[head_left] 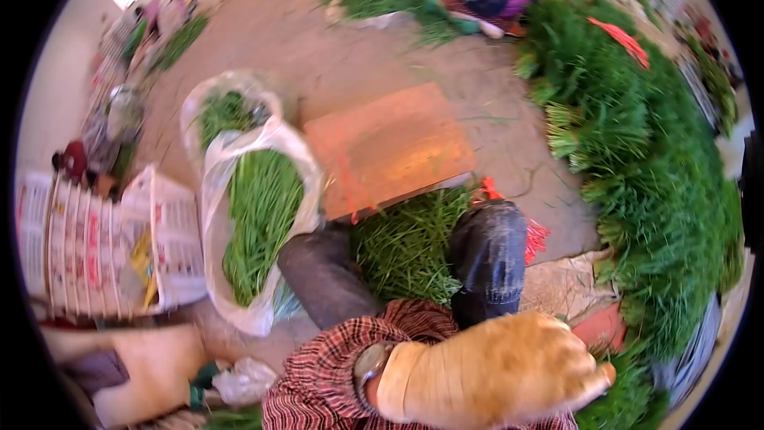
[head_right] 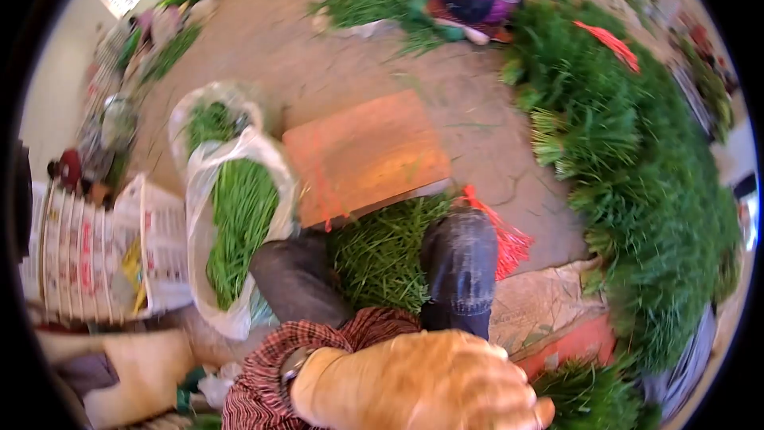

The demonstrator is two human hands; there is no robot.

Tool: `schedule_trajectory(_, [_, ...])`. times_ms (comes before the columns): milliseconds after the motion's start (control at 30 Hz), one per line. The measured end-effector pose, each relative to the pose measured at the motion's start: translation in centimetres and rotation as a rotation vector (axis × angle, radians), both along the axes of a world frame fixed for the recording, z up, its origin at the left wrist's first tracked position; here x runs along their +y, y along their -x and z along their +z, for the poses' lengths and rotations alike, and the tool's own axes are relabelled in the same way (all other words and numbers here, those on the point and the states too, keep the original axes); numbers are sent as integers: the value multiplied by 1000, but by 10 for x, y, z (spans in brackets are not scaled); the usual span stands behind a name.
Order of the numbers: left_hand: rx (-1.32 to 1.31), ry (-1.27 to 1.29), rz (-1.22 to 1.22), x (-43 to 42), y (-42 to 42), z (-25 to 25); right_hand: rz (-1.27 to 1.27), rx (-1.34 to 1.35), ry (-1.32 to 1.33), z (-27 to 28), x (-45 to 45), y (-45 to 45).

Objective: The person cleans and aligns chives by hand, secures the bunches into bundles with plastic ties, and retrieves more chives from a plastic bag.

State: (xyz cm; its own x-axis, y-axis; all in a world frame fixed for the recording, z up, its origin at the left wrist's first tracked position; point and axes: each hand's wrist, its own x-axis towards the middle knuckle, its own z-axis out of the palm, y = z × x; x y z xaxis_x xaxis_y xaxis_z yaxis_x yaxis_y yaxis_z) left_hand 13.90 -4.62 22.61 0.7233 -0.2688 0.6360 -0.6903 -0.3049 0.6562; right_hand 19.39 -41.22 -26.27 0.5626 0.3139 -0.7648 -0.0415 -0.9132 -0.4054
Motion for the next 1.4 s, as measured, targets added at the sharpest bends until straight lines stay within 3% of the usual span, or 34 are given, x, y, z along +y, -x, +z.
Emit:
schedule_trajectory(100, [16,-331,94,8,34,37,105,-20,32,-4,-6,-13])
schedule_trajectory(200, [129,-165,173,1,36,33,229,-117,20,0,-5,-33])
schedule_trajectory(267, [-59,-195,475,-2,40,19,340,-271,-46,9,3,-54])
schedule_trajectory(333, [-167,-205,615,2,44,13,370,-474,-170,25,16,-90])
schedule_trajectory(400, [-196,-162,667,11,51,8,184,-439,-298,93,67,-122])
schedule_trajectory(467, [-308,-180,805,16,57,-2,-189,-294,-483,139,111,-154])
schedule_trajectory(567, [132,-301,470,77,93,26,-178,-534,-706,234,190,-170])
schedule_trajectory(633, [236,-419,522,107,113,-10,-104,-596,-829,287,246,-159])
schedule_trajectory(667, [201,-76,670,110,129,-46,-29,-624,-881,305,272,-150])
schedule_trajectory(733, [419,176,832,134,169,-75,88,-590,-869,333,332,-121])
schedule_trajectory(800, [475,338,1267,138,208,-117,414,-644,-834,314,385,-107])
schedule_trajectory(867, [553,301,1607,156,257,-171,664,-728,-575,283,437,-91])
schedule_trajectory(900, [651,35,1800,158,289,-205,719,-675,-523,250,460,-91])
schedule_trajectory(1000, [777,23,2005,159,358,-274,836,-590,-336,198,523,-70])
schedule_trajectory(1133, [882,-28,2080,158,375,-285,870,-551,-226,150,570,-54])
schedule_trajectory(1200, [813,-74,2087,172,376,-287,803,-517,-237,136,575,-52])
schedule_trajectory(1333, [1040,92,2054,217,383,-323,866,-630,-324,101,580,-86])
schedule_trajectory(1400, [1125,105,2024,236,383,-331,450,-286,-381,94,583,-103])
